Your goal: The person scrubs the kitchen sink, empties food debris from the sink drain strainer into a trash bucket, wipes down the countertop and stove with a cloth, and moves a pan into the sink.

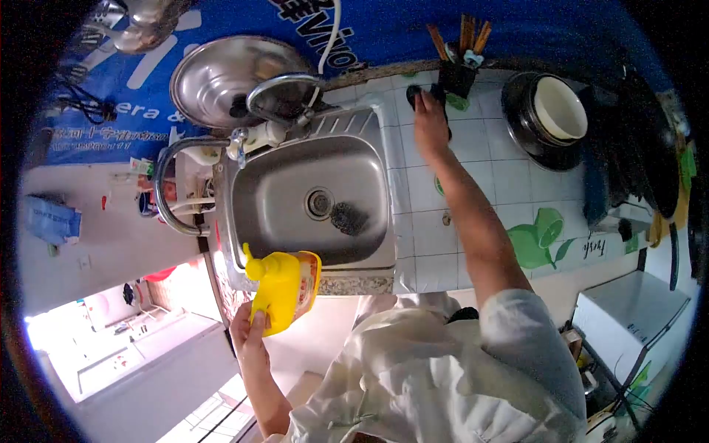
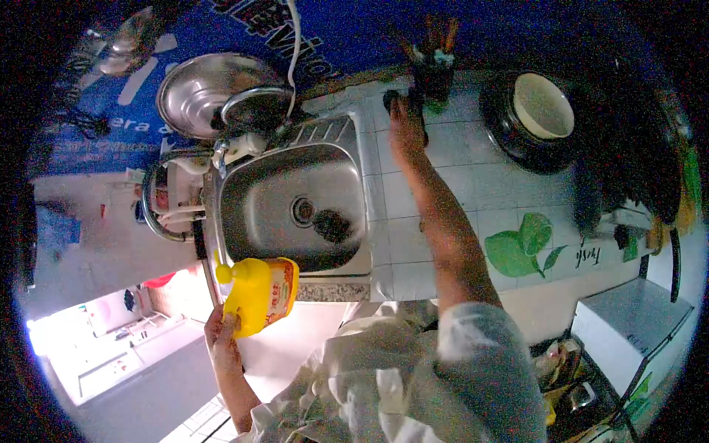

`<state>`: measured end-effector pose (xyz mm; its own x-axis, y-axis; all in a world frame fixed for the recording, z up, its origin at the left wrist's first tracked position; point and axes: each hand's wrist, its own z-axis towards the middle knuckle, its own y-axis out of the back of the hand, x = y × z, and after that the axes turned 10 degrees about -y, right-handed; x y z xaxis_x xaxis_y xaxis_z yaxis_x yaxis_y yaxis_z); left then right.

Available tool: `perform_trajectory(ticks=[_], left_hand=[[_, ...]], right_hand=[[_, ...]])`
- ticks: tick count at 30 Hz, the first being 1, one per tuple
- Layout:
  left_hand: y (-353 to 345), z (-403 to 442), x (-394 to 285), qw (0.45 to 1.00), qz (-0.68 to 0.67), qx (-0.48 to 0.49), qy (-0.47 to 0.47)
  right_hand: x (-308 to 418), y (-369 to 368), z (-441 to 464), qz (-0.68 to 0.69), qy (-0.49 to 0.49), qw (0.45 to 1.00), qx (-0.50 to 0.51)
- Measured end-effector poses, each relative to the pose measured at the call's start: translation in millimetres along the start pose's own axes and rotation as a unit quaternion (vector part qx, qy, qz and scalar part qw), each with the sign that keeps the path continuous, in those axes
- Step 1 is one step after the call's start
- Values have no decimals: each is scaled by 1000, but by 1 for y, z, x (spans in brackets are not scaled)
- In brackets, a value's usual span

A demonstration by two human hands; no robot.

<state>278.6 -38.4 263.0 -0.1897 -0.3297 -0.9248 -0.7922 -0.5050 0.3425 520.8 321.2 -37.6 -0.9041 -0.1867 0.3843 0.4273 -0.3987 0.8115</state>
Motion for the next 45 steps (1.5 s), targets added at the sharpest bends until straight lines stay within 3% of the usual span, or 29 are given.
perform_trajectory(ticks=[3,5,6,9,11,13,15,17,19,21,23,24,26,29,30,34,36,38,41,42,43,45], left_hand=[[8,-10,2,998,-38,-46,15],[10,-13,2,996,-54,-67,10],[10,-13,2,995,-74,-68,10],[11,-12,1,992,-106,-72,8],[5,-13,-1,990,-116,-75,15],[-4,-10,-7,988,-120,-95,30],[1,-5,-2,990,-118,-66,30],[2,0,2,992,-117,-36,33],[-7,6,3,994,-103,-15,22],[-20,15,4,995,-89,-42,25],[-18,28,18,992,-106,65,35],[-30,33,11,992,-103,63,25],[-53,44,-4,992,-105,64,20],[-77,61,-23,992,-93,79,-4],[-85,69,-29,990,-114,88,-6],[-128,107,-44,981,-183,54,-23],[-149,122,-56,979,-187,78,-32],[-174,133,-67,962,-212,162,-66],[-210,144,-70,946,-251,196,-53],[-221,142,-77,973,-106,174,-111],[-231,147,-75,973,-105,176,-110],[-255,164,-66,946,-261,176,-75]], right_hand=[[35,-23,27,23,-18,999,33],[52,-44,33,98,-31,979,177],[52,-44,29,96,-29,979,177],[40,-38,28,212,35,967,134],[12,-19,40,133,133,961,204],[7,8,42,276,-61,904,322],[-16,-8,33,21,10,995,100],[-26,8,14,-20,31,992,121],[-23,36,-22,-46,-11,993,104],[-3,87,-62,-98,-10,990,99],[5,115,-100,-75,12,985,155],[5,124,-118,-78,10,985,156],[1,133,-147,1,105,959,263],[-13,132,-128,59,155,935,313],[-5,140,-96,59,181,958,217],[-19,62,-46,9,44,996,72],[0,51,-50,9,26,996,79],[10,54,-65,38,58,992,106],[28,103,-130,73,125,974,175],[30,122,-152,82,135,965,207],[28,140,-172,91,145,956,239],[14,142,-222,101,110,951,269]])
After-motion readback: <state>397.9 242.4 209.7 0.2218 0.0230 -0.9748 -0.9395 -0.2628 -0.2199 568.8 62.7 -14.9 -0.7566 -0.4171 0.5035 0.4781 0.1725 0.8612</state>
